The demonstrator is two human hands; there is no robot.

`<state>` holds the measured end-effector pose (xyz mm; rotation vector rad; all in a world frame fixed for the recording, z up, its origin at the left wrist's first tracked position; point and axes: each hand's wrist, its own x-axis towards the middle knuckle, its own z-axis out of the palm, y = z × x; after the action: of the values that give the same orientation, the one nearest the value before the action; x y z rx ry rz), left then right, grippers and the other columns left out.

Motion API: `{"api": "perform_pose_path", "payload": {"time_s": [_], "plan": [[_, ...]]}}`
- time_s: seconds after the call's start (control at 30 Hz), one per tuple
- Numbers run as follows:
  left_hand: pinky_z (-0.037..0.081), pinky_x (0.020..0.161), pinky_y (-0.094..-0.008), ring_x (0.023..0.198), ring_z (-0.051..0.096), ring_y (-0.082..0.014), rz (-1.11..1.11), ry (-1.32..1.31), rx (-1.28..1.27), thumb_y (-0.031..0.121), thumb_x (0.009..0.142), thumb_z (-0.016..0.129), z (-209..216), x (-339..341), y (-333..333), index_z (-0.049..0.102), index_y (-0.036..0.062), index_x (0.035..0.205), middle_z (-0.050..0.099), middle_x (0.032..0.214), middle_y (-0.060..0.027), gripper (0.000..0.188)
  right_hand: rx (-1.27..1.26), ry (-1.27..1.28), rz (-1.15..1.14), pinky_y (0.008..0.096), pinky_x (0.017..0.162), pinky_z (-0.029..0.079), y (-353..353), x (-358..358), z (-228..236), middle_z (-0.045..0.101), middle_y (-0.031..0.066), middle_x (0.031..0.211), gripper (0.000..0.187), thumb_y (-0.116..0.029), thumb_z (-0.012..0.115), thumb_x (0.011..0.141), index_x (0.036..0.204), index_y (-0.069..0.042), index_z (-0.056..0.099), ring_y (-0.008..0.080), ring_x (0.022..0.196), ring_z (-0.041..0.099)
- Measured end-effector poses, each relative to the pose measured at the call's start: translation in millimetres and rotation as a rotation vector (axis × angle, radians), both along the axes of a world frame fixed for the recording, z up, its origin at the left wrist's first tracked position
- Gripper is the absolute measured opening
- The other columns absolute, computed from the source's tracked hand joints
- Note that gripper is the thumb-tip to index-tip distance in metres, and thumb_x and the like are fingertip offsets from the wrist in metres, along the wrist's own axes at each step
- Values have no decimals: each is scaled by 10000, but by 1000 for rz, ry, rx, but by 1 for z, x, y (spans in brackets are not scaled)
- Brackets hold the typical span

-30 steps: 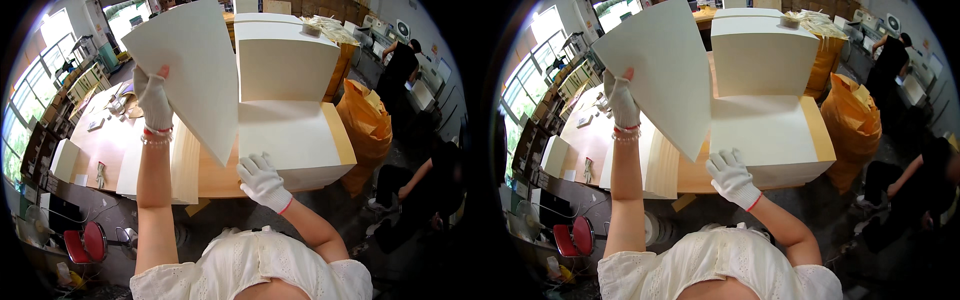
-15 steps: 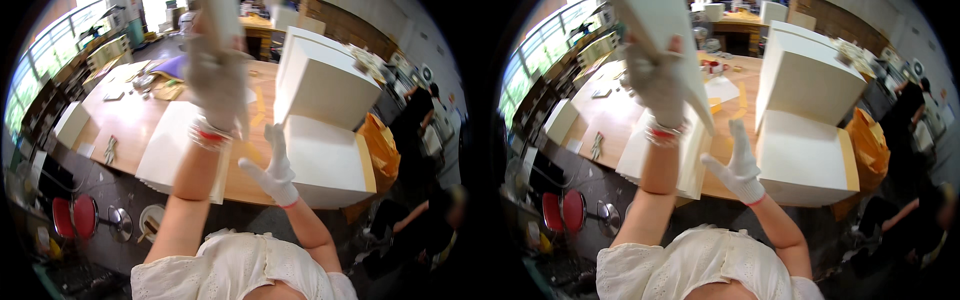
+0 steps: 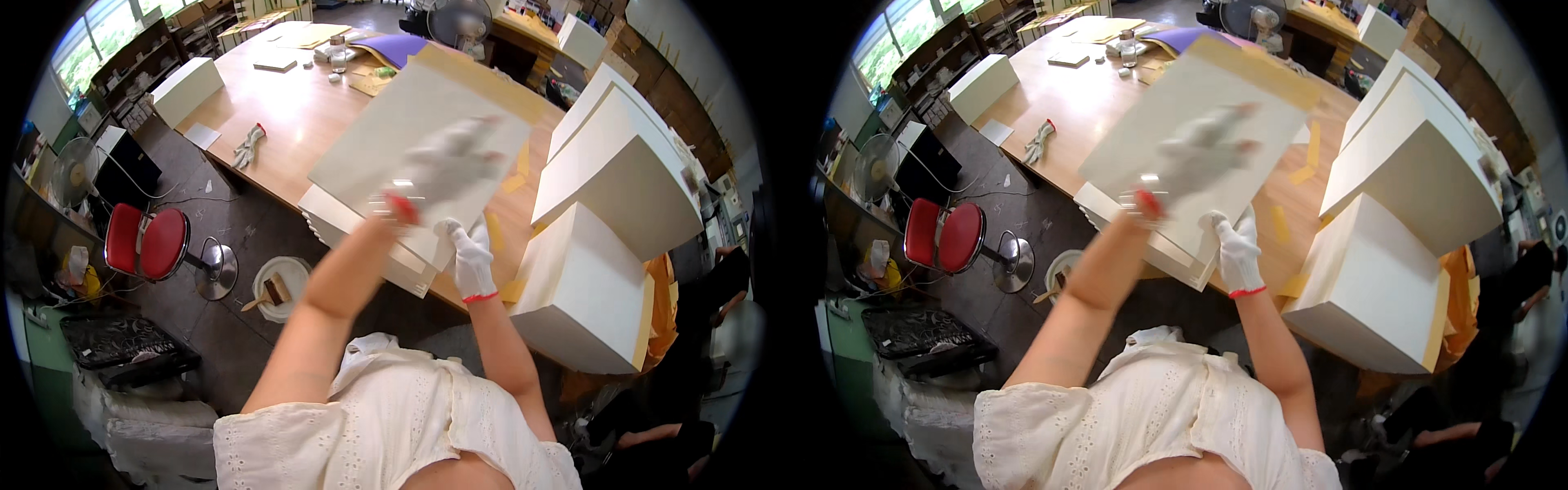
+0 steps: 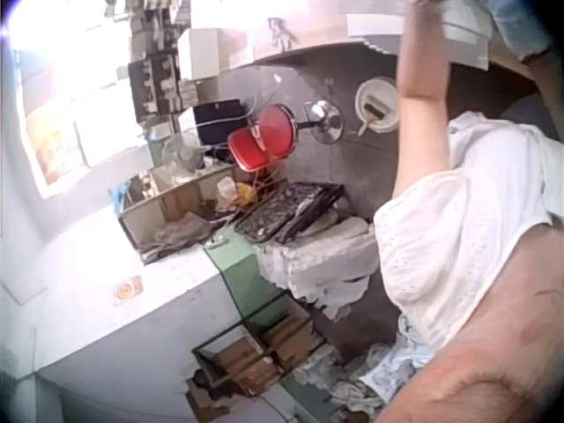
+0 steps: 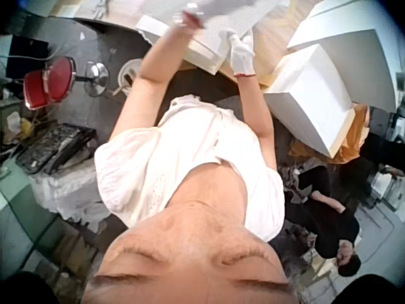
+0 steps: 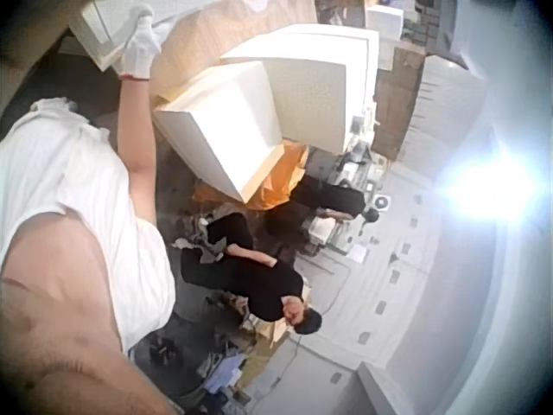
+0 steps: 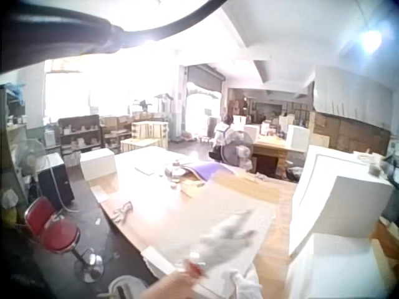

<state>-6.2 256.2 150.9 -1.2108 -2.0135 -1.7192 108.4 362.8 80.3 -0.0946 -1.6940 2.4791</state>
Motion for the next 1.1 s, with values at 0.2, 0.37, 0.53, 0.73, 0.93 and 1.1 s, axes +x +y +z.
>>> {"api": "perform_pose_path", "payload": {"time_s": [0.2, 0.37, 0.53, 0.73, 0.93, 1.1], "plan": [[540, 821, -340, 947, 674, -248, 673, -367, -819, 109, 878, 665, -37, 17, -186, 571, 40, 1266, 634, 1252, -161, 405, 788, -219, -130, 386, 993, 447, 6, 19, 3, 527, 213, 1293, 744, -259, 685, 878, 1437, 31, 289, 297, 1180, 550], [536, 743, -279, 965, 669, -173, 326, -406, -440, -56, 814, 646, -93, 27, -235, 604, 24, 1264, 536, 1405, -142, 459, 1289, 37, 59, 473, 924, 487, 6, 56, -6, 432, 301, 1316, 788, -384, 763, 796, 1398, -75, 360, 457, 1100, 564], [594, 781, -276, 1056, 650, -220, 286, -332, -185, -189, 734, 611, -129, 15, -250, 657, -17, 1183, 491, 1410, -229, 484, 1356, 133, 40, 476, 776, 536, -3, 50, -12, 430, 262, 1248, 777, -281, 852, 694, 1312, -119, 409, 443, 923, 611], [594, 821, -291, 1037, 652, -215, 289, -375, -177, -184, 714, 666, -119, 10, -247, 699, -33, 1074, 586, 1296, -212, 391, 1300, 106, 8, 459, 815, 523, -4, 48, -17, 427, 237, 1252, 751, -204, 851, 682, 1296, -141, 424, 417, 989, 592], [577, 834, -276, 1002, 655, -161, 292, -543, -252, -166, 718, 685, -114, 2, -254, 695, -44, 1064, 669, 1188, -163, 367, 1222, 114, -18, 447, 853, 513, -7, 49, -20, 420, 229, 1282, 719, -208, 847, 693, 1288, -140, 448, 414, 1038, 577], [578, 822, -284, 975, 659, -159, 296, -468, -247, -160, 726, 685, -109, 9, -247, 684, -59, 1071, 678, 1175, -157, 359, 1246, 170, -45, 450, 847, 513, -6, 52, -18, 417, 245, 1288, 725, -215, 845, 700, 1302, -128, 450, 421, 1038, 572]]}}
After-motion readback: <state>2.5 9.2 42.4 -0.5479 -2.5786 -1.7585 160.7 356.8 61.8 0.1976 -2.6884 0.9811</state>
